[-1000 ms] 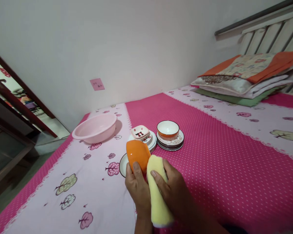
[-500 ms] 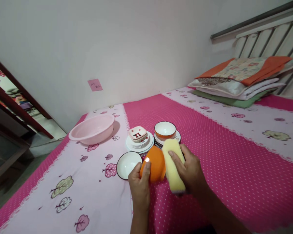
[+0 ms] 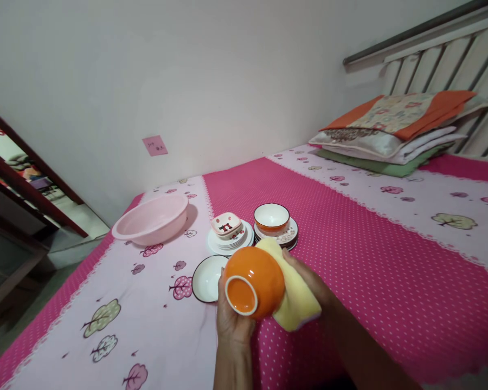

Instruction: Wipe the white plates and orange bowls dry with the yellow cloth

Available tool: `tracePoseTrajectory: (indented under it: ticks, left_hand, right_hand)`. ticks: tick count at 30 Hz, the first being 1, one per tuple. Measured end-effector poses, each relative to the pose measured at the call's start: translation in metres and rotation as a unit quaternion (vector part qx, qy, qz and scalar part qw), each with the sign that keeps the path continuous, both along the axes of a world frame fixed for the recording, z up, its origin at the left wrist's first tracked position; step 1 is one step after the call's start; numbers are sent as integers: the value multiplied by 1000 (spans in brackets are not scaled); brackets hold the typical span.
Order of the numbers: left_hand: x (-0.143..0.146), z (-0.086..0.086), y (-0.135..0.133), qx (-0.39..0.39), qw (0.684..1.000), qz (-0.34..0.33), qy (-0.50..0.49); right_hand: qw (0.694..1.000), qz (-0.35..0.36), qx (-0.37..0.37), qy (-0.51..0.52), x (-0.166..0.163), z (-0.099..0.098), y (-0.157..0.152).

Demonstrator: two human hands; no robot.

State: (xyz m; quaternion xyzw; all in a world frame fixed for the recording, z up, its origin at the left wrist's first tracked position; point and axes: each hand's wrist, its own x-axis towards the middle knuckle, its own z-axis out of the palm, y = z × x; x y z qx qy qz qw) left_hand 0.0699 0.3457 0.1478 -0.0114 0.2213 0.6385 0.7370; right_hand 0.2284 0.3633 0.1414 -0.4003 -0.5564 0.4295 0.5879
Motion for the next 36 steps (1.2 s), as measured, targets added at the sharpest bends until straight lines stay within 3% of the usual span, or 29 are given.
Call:
tracePoseTrajectory:
  ticks: [1, 3, 5, 7, 10, 15, 18, 21, 23, 26, 28, 30, 33, 35, 36]
  left_hand:
    - [0, -1, 0, 0, 1000, -19, 1]
    - [-1, -1, -1, -15, 998, -59, 0]
    - [-2, -1, -2, -27, 995, -94, 8]
    - [-3, -1, -4, -17, 992, -124, 32]
    - [-4, 2, -7, 22, 989, -119, 82]
    - [4, 15, -15, 118, 978, 39, 169]
    - [12, 18, -19, 167, 969, 18, 180]
    - [19, 12, -18, 140, 979, 10, 148]
    - [17, 8, -15, 69, 992, 15, 104]
    - [7, 4, -12, 9, 999, -13, 45]
    - [-1, 2, -9, 13, 999, -25, 40]
    - [-7, 0, -7, 24, 999, -5, 38]
    - [-11, -5, -2, 23, 999, 23, 5]
    - [-12, -7, -1, 20, 1000, 8, -9]
    - [-12, -6, 0, 22, 1000, -2, -13]
  right_hand:
    - [994, 83, -50, 57, -2, 3, -4]
    - [948, 227, -134, 178, -4, 11, -13]
    - [914, 280, -161, 246, -4, 19, -21]
    - [914, 278, -155, 252, -4, 26, -27]
    - [927, 257, -150, 228, -1, 32, -31]
    - [970, 152, -127, 137, 0, 41, -30]
    - [996, 30, -80, 23, -11, 42, -31]
    - [985, -54, 11, -162, -26, 41, -38]
    - [954, -33, 91, -283, -30, 42, -45]
    - [911, 84, 185, -358, -22, 51, -54]
    - [903, 129, 209, -353, -8, 59, -57]
    - [919, 114, 186, -328, 9, 66, -57]
    - [946, -51, 151, -283, 30, 74, -55]
    - [924, -167, 204, -275, 34, 77, -53]
    - [906, -191, 248, -286, 33, 78, -52]
